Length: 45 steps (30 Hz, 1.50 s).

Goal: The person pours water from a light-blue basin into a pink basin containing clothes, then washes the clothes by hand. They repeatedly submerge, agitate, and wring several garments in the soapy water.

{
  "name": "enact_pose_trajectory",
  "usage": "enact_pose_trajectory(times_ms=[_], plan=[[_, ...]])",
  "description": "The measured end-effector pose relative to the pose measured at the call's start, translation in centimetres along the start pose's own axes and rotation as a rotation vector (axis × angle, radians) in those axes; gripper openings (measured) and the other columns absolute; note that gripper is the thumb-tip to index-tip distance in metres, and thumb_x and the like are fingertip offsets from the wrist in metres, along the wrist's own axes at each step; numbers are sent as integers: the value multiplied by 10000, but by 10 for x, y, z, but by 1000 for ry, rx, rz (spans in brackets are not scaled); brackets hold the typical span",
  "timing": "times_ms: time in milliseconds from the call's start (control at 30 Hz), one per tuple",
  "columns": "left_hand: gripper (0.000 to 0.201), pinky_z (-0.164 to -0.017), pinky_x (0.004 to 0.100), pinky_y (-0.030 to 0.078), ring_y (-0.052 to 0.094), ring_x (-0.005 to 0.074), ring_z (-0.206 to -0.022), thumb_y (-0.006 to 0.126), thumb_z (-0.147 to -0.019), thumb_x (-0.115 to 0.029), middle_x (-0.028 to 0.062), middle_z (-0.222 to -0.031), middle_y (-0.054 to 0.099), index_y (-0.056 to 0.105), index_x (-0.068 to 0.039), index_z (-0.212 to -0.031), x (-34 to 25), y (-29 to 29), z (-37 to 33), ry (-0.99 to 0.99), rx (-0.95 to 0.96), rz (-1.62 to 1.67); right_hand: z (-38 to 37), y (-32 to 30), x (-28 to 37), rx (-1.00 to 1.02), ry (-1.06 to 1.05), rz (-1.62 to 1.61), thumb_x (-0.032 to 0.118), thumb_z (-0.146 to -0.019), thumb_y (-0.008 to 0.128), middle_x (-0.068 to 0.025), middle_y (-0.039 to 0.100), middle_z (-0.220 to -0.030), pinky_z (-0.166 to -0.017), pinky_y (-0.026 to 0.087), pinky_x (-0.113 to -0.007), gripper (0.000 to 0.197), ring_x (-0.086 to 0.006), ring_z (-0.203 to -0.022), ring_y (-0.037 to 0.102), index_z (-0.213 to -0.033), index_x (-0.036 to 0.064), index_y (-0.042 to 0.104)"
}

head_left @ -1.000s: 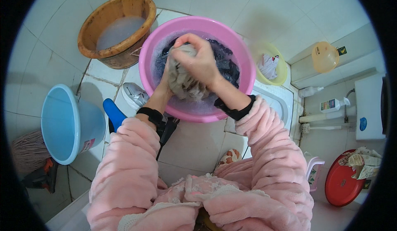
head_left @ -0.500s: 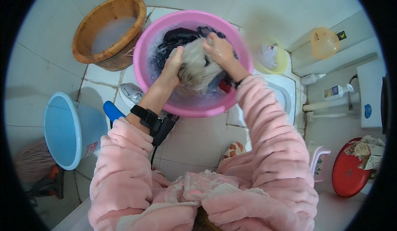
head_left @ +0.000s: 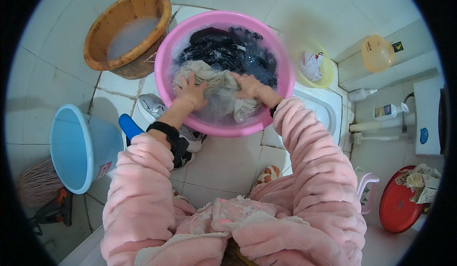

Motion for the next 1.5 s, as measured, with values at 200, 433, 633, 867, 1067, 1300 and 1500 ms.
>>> enact_pose_trajectory(times_ms=[200,433,633,867,1067,1300,1500], plan=[[710,-1062,575,152,105,450,-1356,623,-726,-312,182,-1485,166,368,-194,-1378,4,52,-15,-11,154,-161,16,44,28,220,-125,44,307,-725,662,-205,505,-1252,-992,335,-448,836,-395,-1146,476,-1409,117,221],[516,-989,616,276,205,426,-1336,561,-777,-399,211,-1299,478,578,-123,-1212,11,67,-41,31,236,510,10,21,-29,146,272,233,301,-698,668,-164,642,-1022,-810,490,-379,483,-322,-962,616,-1110,62,586],[657,-878,462,445,536,278,-1097,459,-829,-607,107,-1204,560,474,-136,-1287,-14,73,8,-537,373,1749,50,-94,31,-348,130,-489,294,-677,649,-162,648,-883,-746,490,-353,434,-289,-839,636,-1035,50,636],[600,-898,434,446,536,276,-1091,372,-851,-598,100,-1182,556,518,-115,-1175,-75,-62,1,1341,715,2549,104,-158,139,-824,-335,-821,140,-692,653,-128,552,-699,-635,468,-329,264,-224,-648,574,-913,35,555],[422,-875,449,460,565,274,-1039,423,-900,-403,123,-1189,542,493,-96,-1180,-64,-39,-42,391,250,2625,68,-151,108,-955,-142,-577,297,-783,620,-219,542,-722,-604,450,-417,311,-424,-690,556,-880,48,460],[468,-661,373,553,605,202,-936,535,-861,-374,90,-1096,562,474,-96,-1232,-58,-35,17,-72,134,1825,46,-129,-15,-497,48,231,475,-873,436,-163,649,-898,-753,473,-473,476,-351,-871,613,-1142,108,577],[394,-787,444,491,605,281,-817,568,-838,-249,129,-1092,569,529,-121,-1209,-19,-31,-9,57,-98,957,48,-116,-35,-249,-55,447,364,-747,598,-133,543,-1101,-926,399,-415,432,-337,-1058,496,-1091,104,577]])
Point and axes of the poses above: each hand's wrist, its own z-axis away from the middle knuckle, its own y-axis out of the palm, x = y × z, the point moved 9 cm from there along -z, towards the middle knuckle
